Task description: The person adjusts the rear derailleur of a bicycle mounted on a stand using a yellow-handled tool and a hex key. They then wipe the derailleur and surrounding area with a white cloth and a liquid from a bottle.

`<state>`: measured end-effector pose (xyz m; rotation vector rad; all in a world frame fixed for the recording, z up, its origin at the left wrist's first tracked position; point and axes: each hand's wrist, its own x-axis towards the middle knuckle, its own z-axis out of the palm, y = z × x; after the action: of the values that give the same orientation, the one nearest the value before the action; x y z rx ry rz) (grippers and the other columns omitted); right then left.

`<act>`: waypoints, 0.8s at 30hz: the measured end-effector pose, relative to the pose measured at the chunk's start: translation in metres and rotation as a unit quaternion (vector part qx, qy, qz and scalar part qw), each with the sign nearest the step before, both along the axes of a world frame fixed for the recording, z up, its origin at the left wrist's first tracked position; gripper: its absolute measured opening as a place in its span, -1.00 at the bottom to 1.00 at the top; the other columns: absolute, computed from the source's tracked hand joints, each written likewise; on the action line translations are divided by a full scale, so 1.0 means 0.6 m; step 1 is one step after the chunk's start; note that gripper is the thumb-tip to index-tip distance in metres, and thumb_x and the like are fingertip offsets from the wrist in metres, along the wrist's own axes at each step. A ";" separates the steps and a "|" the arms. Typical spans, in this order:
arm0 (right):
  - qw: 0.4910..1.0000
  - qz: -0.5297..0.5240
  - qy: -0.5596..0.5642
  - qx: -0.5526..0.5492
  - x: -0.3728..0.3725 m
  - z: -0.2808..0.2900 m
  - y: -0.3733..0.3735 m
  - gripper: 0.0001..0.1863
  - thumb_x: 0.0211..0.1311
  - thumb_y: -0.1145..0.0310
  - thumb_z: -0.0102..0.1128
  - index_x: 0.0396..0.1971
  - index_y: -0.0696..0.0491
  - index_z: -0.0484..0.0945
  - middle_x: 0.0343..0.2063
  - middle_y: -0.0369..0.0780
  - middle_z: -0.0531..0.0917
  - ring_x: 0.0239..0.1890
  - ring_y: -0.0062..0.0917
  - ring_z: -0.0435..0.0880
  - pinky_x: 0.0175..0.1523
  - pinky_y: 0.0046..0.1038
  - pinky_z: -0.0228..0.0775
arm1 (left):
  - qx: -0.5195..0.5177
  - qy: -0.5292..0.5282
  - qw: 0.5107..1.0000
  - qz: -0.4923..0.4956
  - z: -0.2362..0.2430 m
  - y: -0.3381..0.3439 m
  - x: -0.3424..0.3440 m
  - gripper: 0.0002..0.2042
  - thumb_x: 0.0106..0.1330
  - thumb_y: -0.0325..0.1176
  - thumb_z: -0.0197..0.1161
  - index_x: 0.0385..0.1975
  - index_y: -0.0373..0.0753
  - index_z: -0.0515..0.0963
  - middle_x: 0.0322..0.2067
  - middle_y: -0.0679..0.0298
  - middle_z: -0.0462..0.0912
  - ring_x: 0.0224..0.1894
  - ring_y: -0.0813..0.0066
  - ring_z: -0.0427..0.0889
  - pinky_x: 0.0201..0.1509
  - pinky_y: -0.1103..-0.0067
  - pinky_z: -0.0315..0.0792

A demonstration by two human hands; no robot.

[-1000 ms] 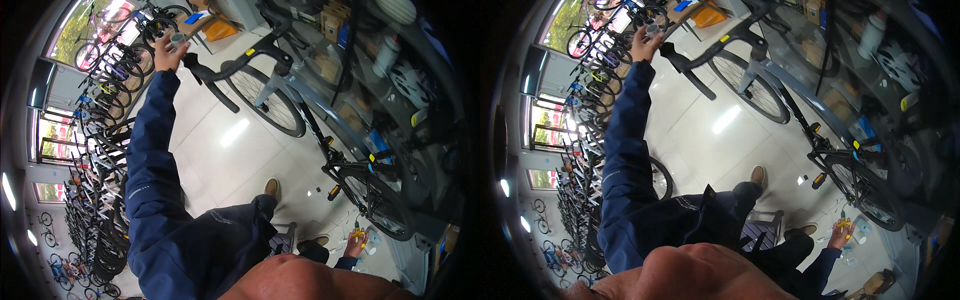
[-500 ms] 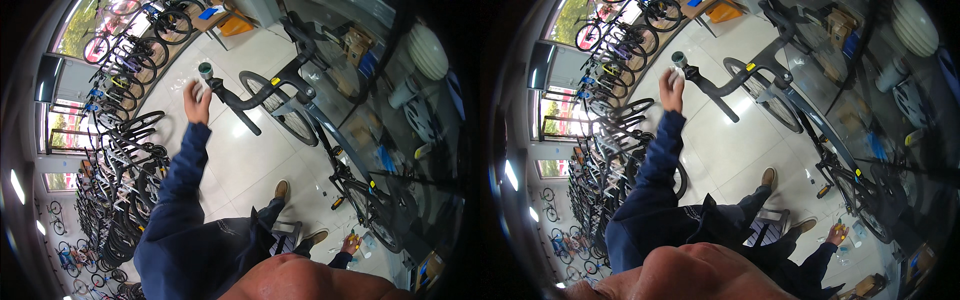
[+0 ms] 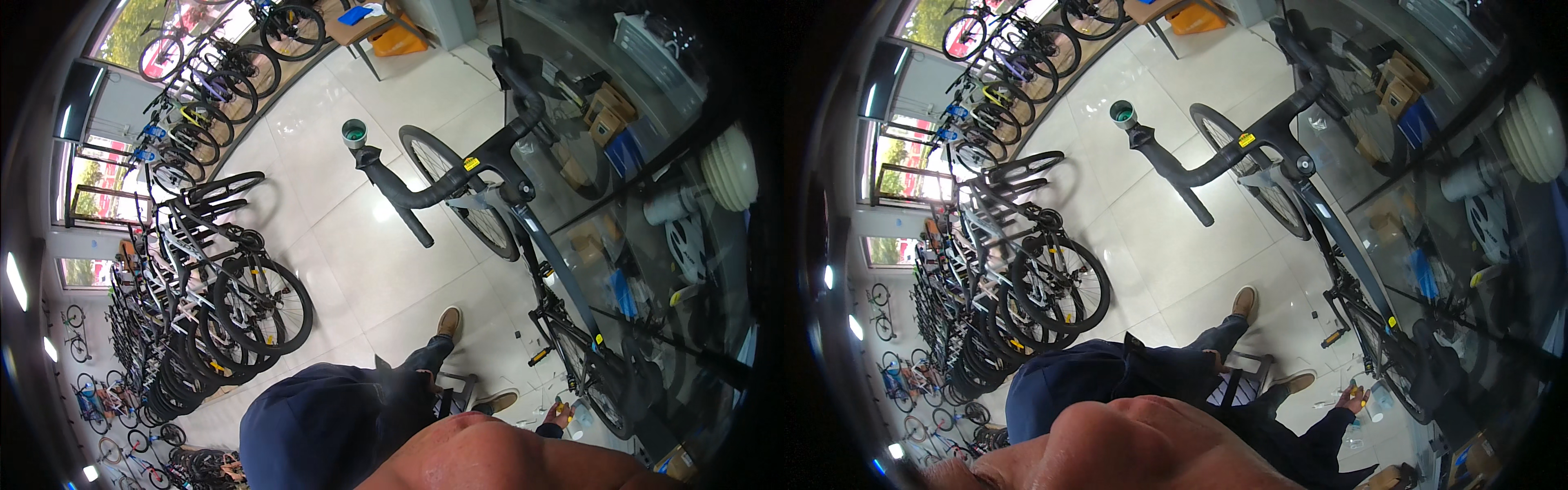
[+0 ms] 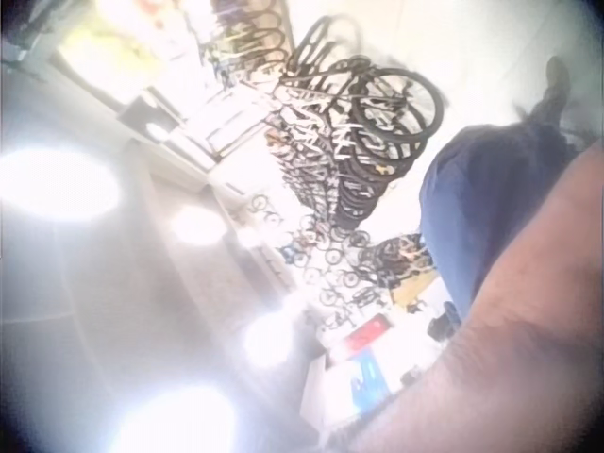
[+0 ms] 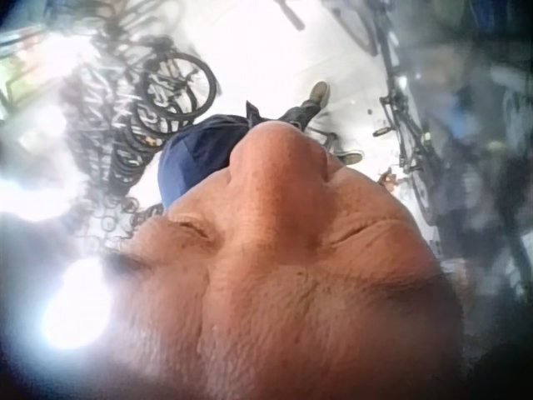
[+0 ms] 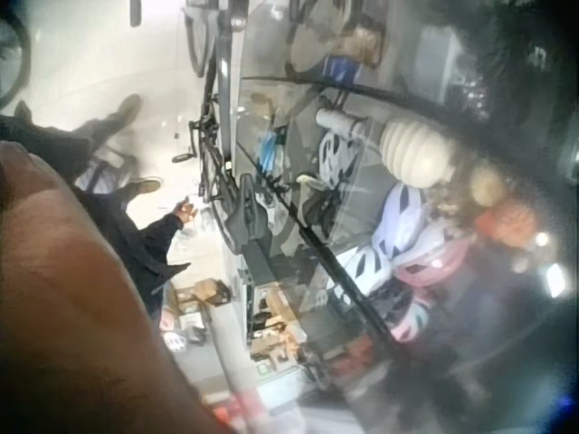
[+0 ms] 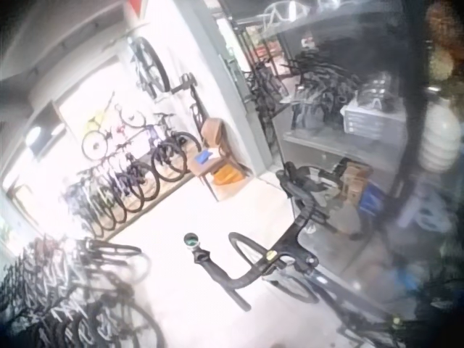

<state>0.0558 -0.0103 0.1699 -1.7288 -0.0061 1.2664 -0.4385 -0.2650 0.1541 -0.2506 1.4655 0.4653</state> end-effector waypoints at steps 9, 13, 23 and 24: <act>0.999 -0.004 -0.025 -0.023 0.015 -0.027 0.009 -0.36 0.30 0.40 0.37 0.32 -0.16 0.31 0.07 -0.13 0.50 -0.10 -0.32 0.63 -0.16 -0.46 0.68 | -0.016 -0.008 1.000 -0.012 0.018 0.026 0.018 -0.66 0.44 -0.22 0.12 0.06 -0.31 0.48 -0.10 0.14 0.68 -0.23 0.29 0.68 -0.30 0.39 0.57; 0.999 0.011 -0.011 -0.030 0.026 -0.032 0.011 -0.37 0.27 0.39 0.40 0.29 -0.14 0.32 0.03 -0.15 0.51 -0.12 -0.34 0.62 -0.18 -0.48 0.67 | -0.012 -0.010 1.000 -0.011 0.018 0.036 0.021 -0.66 0.44 -0.21 0.13 0.05 -0.31 0.48 -0.11 0.14 0.68 -0.24 0.29 0.68 -0.30 0.39 0.57; 0.999 0.021 0.000 -0.046 0.031 -0.026 0.017 -0.36 0.25 0.37 0.41 0.29 -0.13 0.32 0.02 -0.16 0.54 -0.13 -0.32 0.67 -0.21 -0.50 0.65 | -0.013 -0.006 1.000 -0.023 0.016 0.057 0.007 -0.67 0.44 -0.19 0.13 0.02 -0.30 0.50 -0.13 0.14 0.68 -0.24 0.29 0.68 -0.30 0.38 0.57; 0.999 0.016 -0.009 -0.049 0.029 -0.024 0.017 -0.36 0.25 0.37 0.41 0.29 -0.13 0.32 0.02 -0.15 0.55 -0.13 -0.31 0.68 -0.22 -0.50 0.65 | -0.015 -0.005 1.000 -0.024 0.017 0.059 0.005 -0.67 0.44 -0.19 0.13 0.02 -0.30 0.50 -0.13 0.14 0.68 -0.25 0.29 0.68 -0.30 0.38 0.57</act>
<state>0.0734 0.0000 0.1554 -1.8295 0.0186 1.2926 -0.4356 -0.2294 0.1643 -0.2403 1.4656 0.4020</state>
